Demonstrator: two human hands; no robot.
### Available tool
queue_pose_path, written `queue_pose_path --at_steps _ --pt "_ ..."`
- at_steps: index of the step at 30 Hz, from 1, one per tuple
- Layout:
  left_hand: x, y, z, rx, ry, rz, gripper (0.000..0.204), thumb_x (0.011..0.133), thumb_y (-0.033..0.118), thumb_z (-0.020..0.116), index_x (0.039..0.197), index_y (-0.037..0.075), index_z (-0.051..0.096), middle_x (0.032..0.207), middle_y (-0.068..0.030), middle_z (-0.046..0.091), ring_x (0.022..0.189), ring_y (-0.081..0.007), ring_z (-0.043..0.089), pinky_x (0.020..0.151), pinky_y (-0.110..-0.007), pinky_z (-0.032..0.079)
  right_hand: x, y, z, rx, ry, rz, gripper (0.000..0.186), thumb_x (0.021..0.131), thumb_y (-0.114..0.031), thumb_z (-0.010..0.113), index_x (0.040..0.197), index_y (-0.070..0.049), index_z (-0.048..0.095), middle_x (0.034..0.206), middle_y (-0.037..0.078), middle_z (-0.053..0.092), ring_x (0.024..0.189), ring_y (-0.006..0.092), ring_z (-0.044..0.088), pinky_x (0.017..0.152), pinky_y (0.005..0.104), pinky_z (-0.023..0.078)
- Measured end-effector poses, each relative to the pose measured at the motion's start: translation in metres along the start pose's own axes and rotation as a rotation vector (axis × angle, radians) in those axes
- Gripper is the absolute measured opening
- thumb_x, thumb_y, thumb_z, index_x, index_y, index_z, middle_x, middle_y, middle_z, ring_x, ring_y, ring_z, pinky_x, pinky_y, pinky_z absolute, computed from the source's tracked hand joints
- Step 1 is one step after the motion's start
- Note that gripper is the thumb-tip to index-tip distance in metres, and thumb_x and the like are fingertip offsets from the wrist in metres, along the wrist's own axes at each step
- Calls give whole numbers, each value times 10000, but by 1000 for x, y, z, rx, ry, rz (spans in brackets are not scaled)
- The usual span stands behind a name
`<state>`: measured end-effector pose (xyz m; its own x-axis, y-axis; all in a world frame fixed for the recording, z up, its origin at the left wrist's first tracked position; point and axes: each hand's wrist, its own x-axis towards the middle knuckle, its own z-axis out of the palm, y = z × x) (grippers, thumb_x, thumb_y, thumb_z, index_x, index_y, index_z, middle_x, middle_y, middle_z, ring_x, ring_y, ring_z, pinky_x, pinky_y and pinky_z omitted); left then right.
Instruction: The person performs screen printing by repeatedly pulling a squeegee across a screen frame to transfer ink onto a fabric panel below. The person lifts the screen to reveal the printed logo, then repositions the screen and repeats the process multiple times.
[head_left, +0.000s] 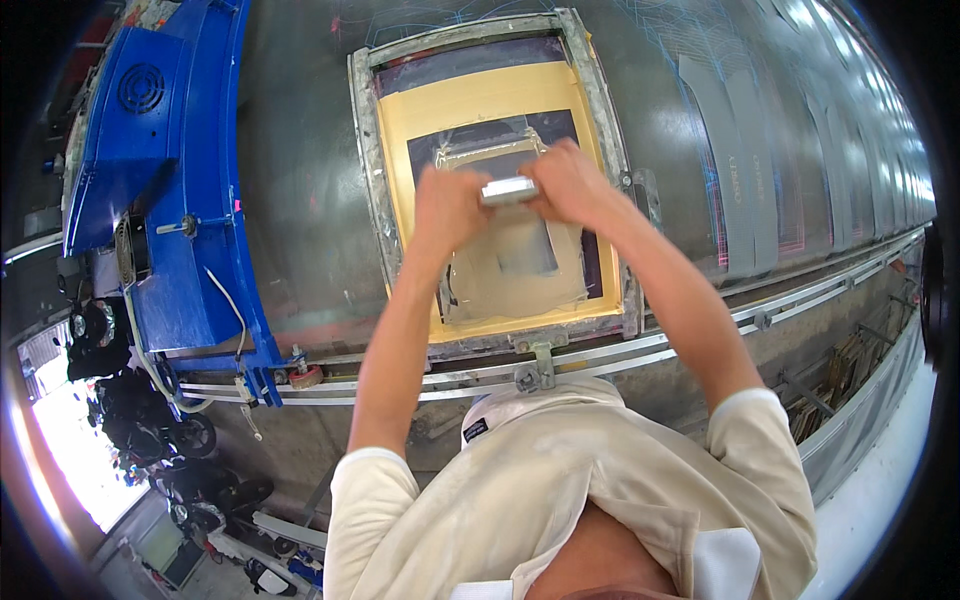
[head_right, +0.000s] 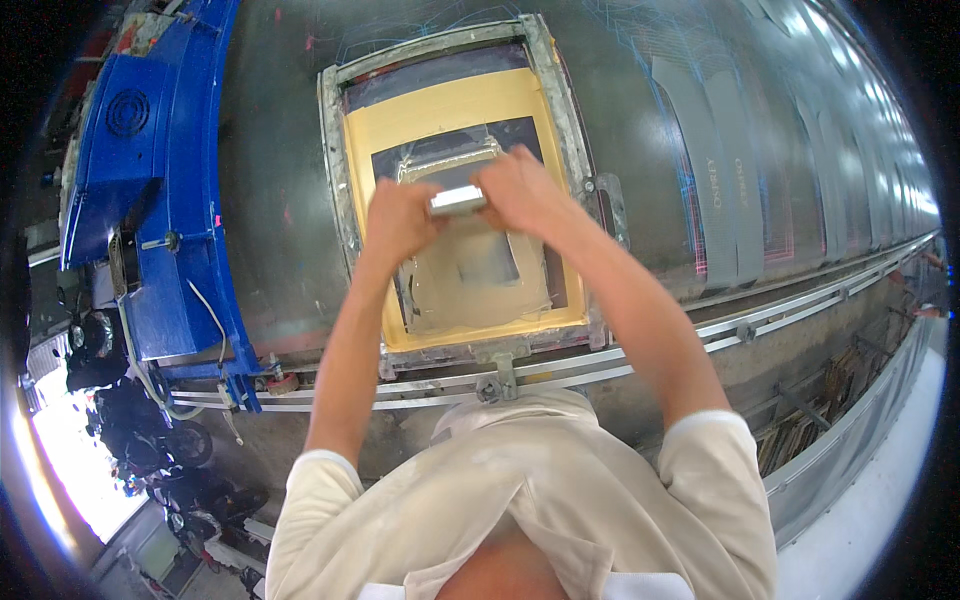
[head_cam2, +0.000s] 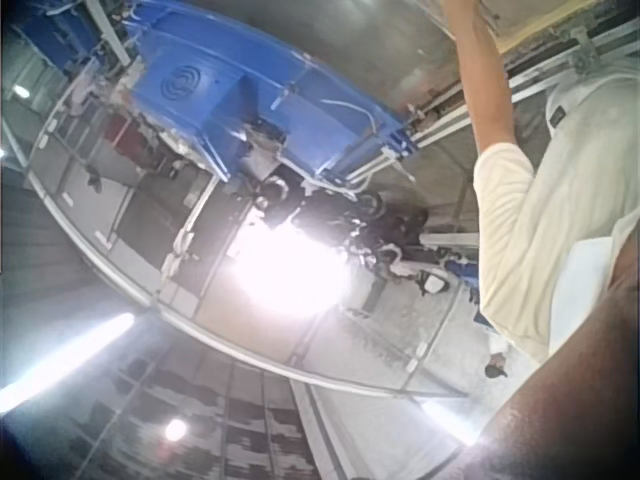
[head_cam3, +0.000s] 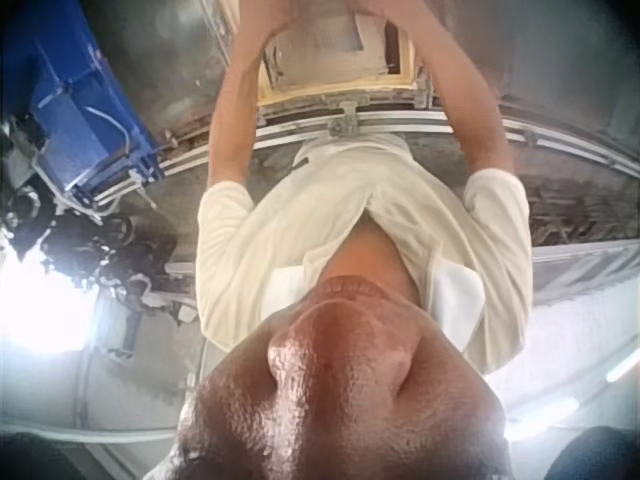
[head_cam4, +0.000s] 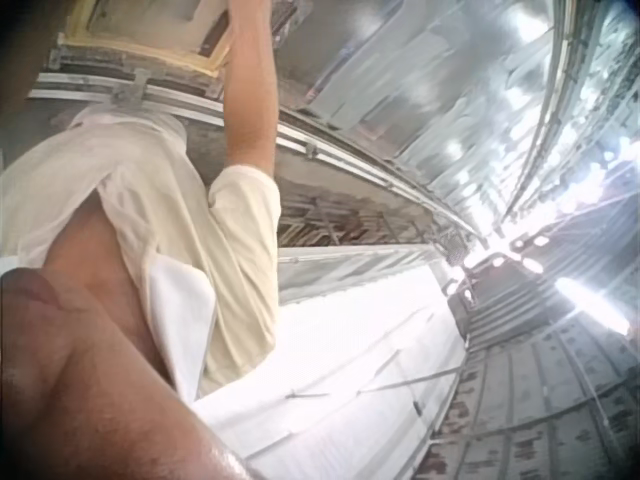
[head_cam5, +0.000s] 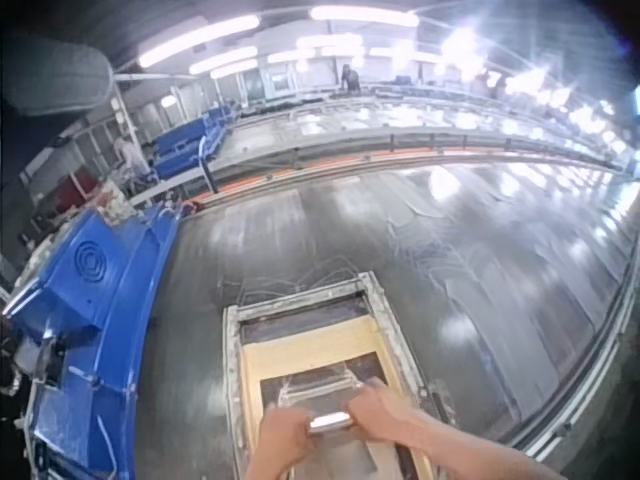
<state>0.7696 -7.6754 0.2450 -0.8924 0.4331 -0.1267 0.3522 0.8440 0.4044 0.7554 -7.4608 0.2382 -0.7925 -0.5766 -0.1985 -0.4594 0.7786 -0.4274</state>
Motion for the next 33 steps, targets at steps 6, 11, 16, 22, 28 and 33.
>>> queue_pose_path --at_steps 6,11,16,22,28,33 --pt "-96 48 32 -21 144 80 177 684 164 814 847 170 745 769 -43 696 761 -262 649 775 -394 422 -96 -41 29 68 144 -115 215 703 -150 822 857 -86 686 853 108 704 962 285 671 939 423 459" --pt "-32 14 8 90 111 109 143 728 196 798 855 161 742 794 -39 701 774 -274 654 760 -419 420 -40 -15 4 -17 106 -38 222 741 -188 811 894 -76 697 872 133 714 948 317 674 926 427 479" --pt "64 -21 -27 127 26 34 146 746 247 798 854 164 746 794 -73 717 792 -297 677 789 -430 442 52 29 -34 57 44 91 243 761 -236 807 945 -101 724 914 156 737 929 377 696 839 458 542" --pt "84 -34 -20 58 32 11 191 729 267 821 876 160 764 778 -86 720 769 -321 680 744 -434 485 72 45 -30 119 22 84 216 777 -225 791 943 -104 722 919 173 738 934 384 706 828 473 556" --pt "18 -6 6 60 110 50 149 729 219 817 844 156 748 748 -84 697 740 -318 668 765 -441 459 16 17 -1 98 92 -3 238 735 -157 809 930 -79 697 864 188 713 853 411 678 764 483 543" --pt "-91 38 37 -4 164 94 228 690 148 823 901 132 740 851 -61 708 827 -298 672 791 -445 449 -85 -37 37 56 110 -73 300 715 -223 838 917 -57 689 926 160 703 974 362 669 854 499 514"
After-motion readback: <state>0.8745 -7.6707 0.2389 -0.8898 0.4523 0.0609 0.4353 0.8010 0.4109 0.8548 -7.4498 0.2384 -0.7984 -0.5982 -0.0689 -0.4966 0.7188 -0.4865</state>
